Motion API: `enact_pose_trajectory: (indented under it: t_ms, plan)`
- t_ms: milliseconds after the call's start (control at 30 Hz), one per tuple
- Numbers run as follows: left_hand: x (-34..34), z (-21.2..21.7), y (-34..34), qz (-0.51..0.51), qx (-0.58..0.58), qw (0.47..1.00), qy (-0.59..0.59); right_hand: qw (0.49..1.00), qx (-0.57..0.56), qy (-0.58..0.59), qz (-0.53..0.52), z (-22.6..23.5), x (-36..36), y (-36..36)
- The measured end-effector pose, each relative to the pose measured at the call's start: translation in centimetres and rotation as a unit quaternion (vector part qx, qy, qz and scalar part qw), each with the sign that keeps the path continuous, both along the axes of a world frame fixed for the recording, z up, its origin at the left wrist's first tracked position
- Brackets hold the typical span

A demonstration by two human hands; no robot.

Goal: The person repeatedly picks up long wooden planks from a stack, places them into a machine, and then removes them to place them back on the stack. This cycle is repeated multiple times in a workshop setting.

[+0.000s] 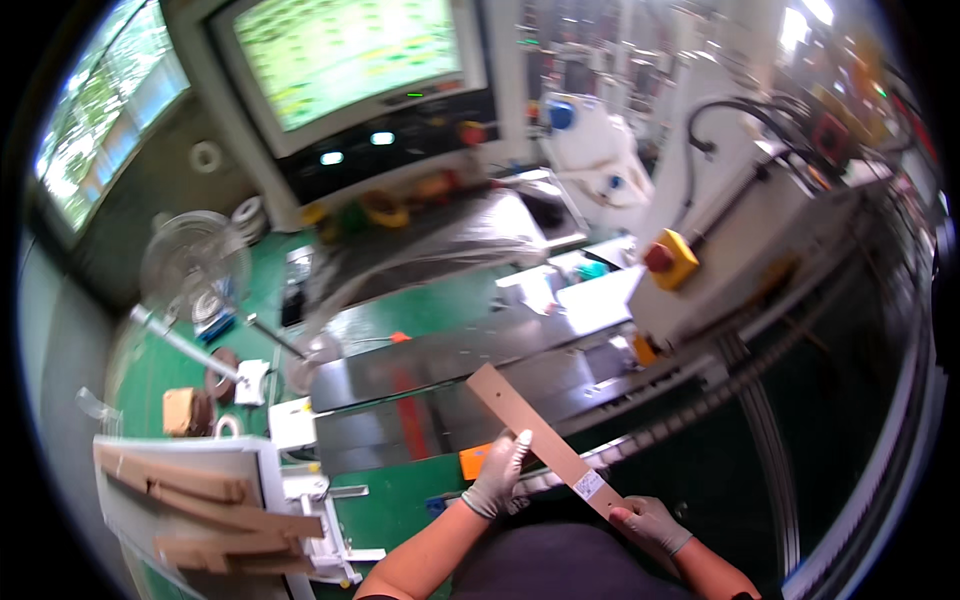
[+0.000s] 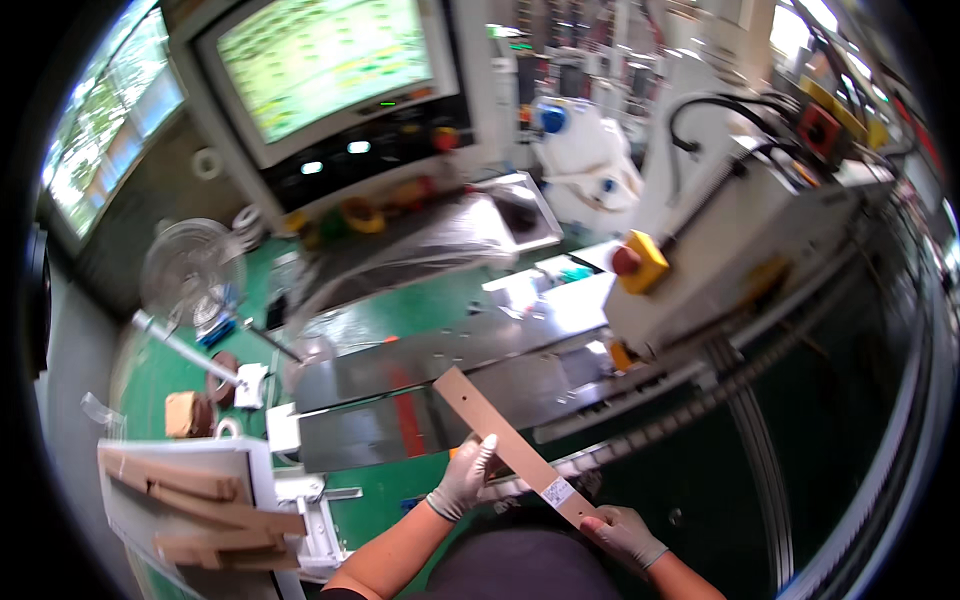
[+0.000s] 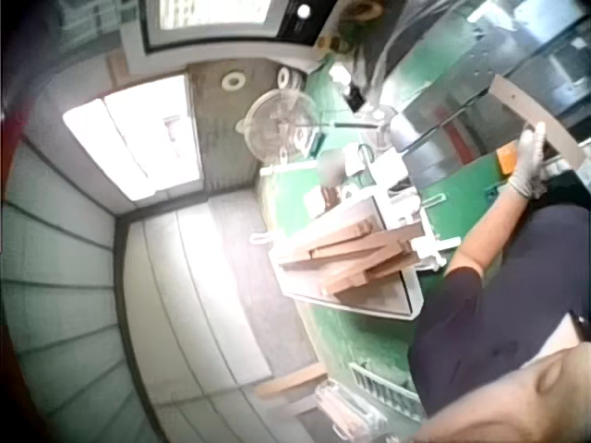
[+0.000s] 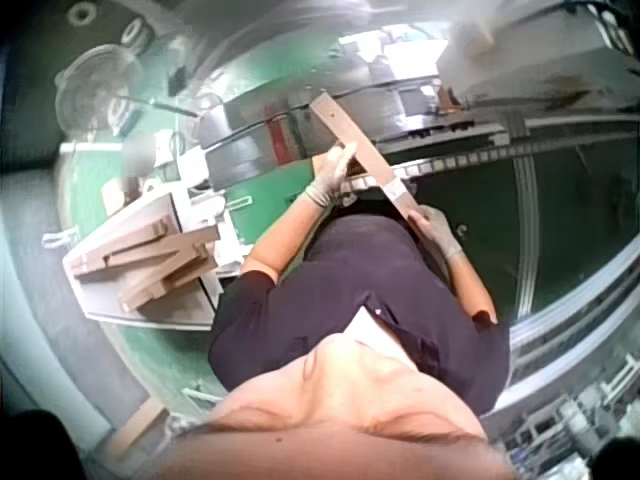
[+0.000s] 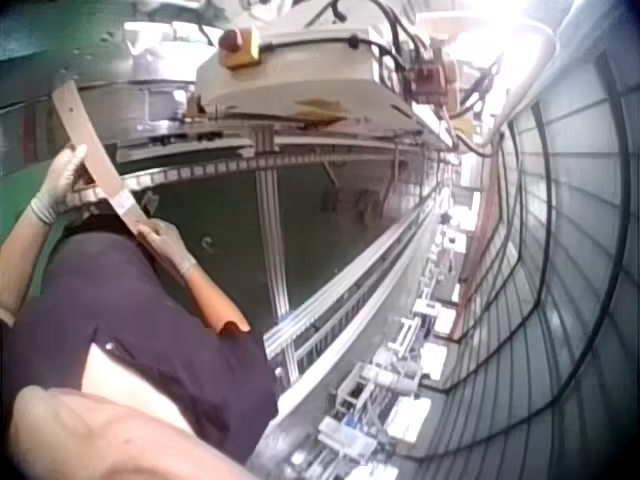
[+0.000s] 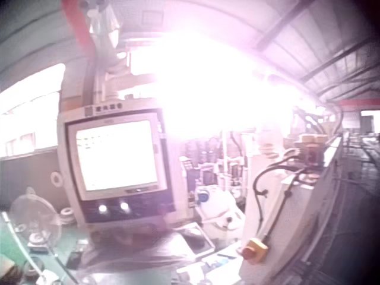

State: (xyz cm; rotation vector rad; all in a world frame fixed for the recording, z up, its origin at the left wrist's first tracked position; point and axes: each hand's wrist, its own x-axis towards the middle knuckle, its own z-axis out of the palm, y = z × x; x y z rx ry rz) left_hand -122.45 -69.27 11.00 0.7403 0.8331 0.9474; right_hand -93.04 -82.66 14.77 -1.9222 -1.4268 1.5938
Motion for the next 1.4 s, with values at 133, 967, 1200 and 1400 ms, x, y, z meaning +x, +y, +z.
enact_pose_trajectory:
  t_ms: [133,967,1200,1400]
  plan:
    - [7.7,-2.5,1.3,-0.144,-0.012,0.984,0.102,0.988,0.054,-0.137,-0.049,-5.4,3.0,-7.0]
    - [21.3,-6.6,7.5,-0.073,0.127,0.927,0.345,0.968,0.165,-0.171,-0.083,-5.3,10.8,-1.7]
    - [29.0,-4.6,9.3,-0.017,-0.032,0.980,0.196,0.978,0.055,-0.178,-0.095,-5.7,19.0,-0.5]
    - [37.3,-10.2,9.3,0.032,0.116,0.981,0.152,0.969,0.018,-0.085,-0.231,-1.9,23.2,3.4]
